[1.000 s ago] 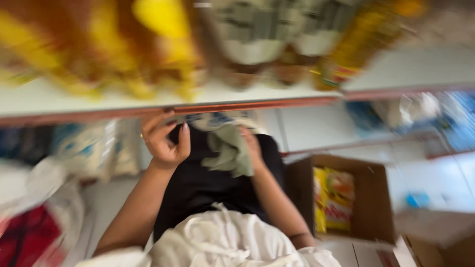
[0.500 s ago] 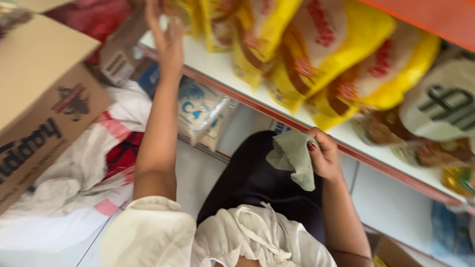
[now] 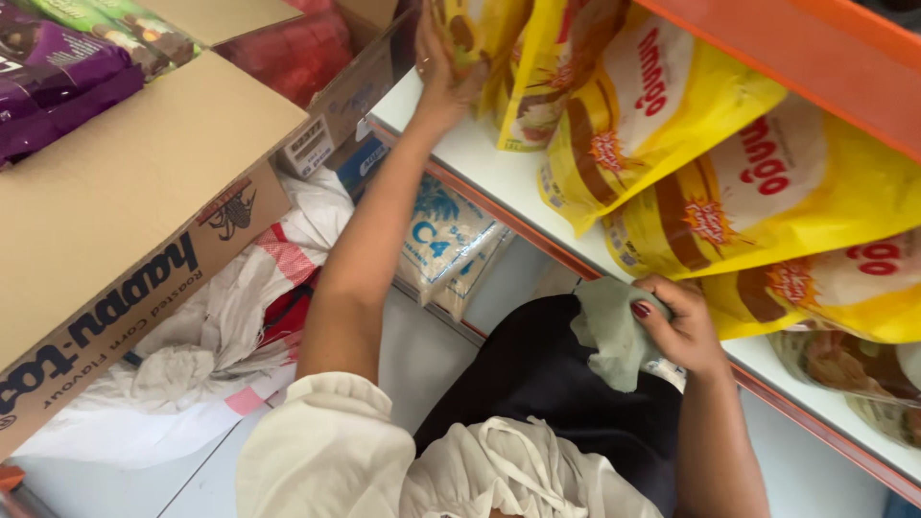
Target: The person sits on the floor and repeatedly picks yellow packets from a cardboard box, placing them onto a shelf. The person arranges the packets in a row on the shelf.
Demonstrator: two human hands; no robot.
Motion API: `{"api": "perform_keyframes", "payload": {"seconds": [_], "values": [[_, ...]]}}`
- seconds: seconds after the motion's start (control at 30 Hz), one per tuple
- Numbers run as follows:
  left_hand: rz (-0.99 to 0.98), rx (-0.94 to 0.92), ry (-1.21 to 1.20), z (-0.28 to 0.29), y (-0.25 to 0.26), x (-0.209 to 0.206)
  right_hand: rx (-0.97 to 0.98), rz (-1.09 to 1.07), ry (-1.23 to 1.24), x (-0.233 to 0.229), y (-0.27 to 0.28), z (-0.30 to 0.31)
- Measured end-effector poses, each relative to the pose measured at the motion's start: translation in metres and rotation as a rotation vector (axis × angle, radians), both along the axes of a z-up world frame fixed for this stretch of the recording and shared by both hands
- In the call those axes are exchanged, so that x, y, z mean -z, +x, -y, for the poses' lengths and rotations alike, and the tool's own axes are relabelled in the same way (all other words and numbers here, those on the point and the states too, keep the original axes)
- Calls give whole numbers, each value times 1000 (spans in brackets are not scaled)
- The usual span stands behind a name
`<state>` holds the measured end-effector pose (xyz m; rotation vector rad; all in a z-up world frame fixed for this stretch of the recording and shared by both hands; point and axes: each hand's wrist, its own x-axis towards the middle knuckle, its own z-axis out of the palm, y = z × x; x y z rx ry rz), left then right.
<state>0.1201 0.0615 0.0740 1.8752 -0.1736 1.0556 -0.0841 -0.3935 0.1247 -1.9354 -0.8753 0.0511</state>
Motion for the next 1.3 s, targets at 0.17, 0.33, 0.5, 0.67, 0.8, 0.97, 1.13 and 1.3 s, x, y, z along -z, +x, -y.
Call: {"api": "perform_keyframes", "payload": {"seconds": [0.17,0.33,0.5,0.67,0.8,0.97,1.13,1.3], "values": [[-67,-75,8,14,6,-4,15,10,-39,0,-3,1],[-52,-187,69,27,14,-7,23,-47,-27,2,0,1],[-21,-133,20,32,4,-10,23,-52,-12,5,0,-1],[49,-2,60,9,-15,-11,24,-32,-30,0,-2,0],[-30,24,12,0,-22,-2,39,-59,-38,-1,-6,5],[24,-55,50,1,-32,-1,39,-9,-40,9,-2,7],[137,-129,-249,43,-88,-24,35,-82,102,19,-18,18],[302,128,-197,122,-167,-56,78,-76,379,15,-52,31]]}}
